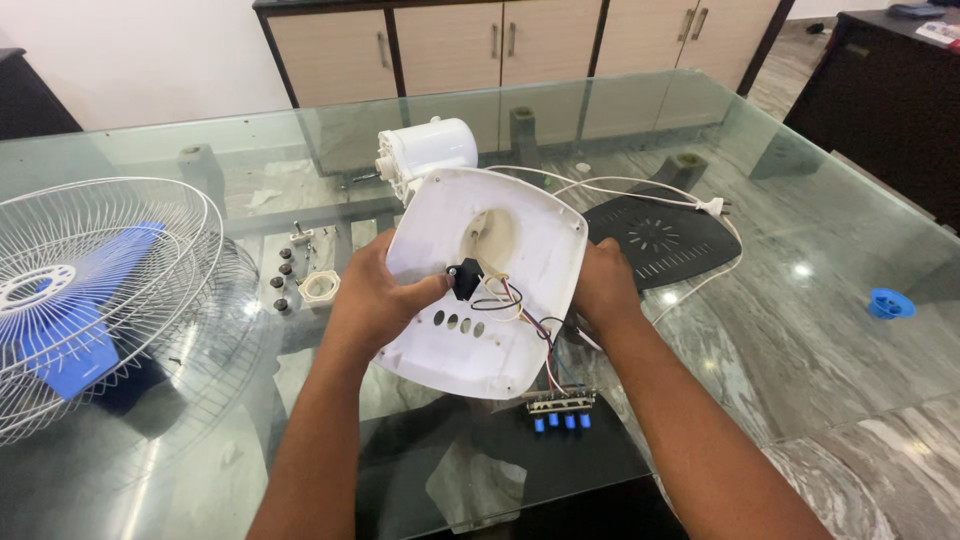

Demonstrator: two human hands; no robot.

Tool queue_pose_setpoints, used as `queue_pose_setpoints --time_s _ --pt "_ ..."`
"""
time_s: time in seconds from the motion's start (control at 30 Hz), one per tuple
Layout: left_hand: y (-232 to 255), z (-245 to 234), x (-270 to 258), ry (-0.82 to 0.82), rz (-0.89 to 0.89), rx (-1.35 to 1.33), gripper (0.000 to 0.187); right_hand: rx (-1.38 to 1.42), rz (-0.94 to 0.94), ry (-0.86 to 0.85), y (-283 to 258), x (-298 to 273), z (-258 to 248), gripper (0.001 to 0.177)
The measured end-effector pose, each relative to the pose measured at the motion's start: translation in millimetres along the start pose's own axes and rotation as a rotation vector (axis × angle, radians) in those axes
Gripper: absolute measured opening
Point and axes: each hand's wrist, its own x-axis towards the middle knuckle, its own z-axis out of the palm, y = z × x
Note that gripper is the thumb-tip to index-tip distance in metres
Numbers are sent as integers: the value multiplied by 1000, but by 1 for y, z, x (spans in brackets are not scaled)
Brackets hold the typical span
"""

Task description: The person uses a screwdriver to manipulate wires and components inside the back housing of a disassembled electric fan. They repeatedly connect and disconnect a small black switch, reposition the housing, and adjust the wiring.

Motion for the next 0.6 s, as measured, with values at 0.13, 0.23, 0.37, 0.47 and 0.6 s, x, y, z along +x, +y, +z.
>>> queue_pose_setpoints --time_s 0.13,0.23,0.37,0.47,0.6 --pt "-9 6 4 42 1 -10 46 105 40 147 4 -1 -1 26" --pt "-16 13 6 59 3 -117 45 170 42 220 13 2 -2 29" --pt "-23 17 9 50 32 -170 42 347 116 215 22 7 -2 29" --pt "-27 20 9 42 34 -239 42 358 154 232 22 10 -3 25" --pt "-29 20 8 43 11 -262 41 425 198 243 15 7 -7 31"
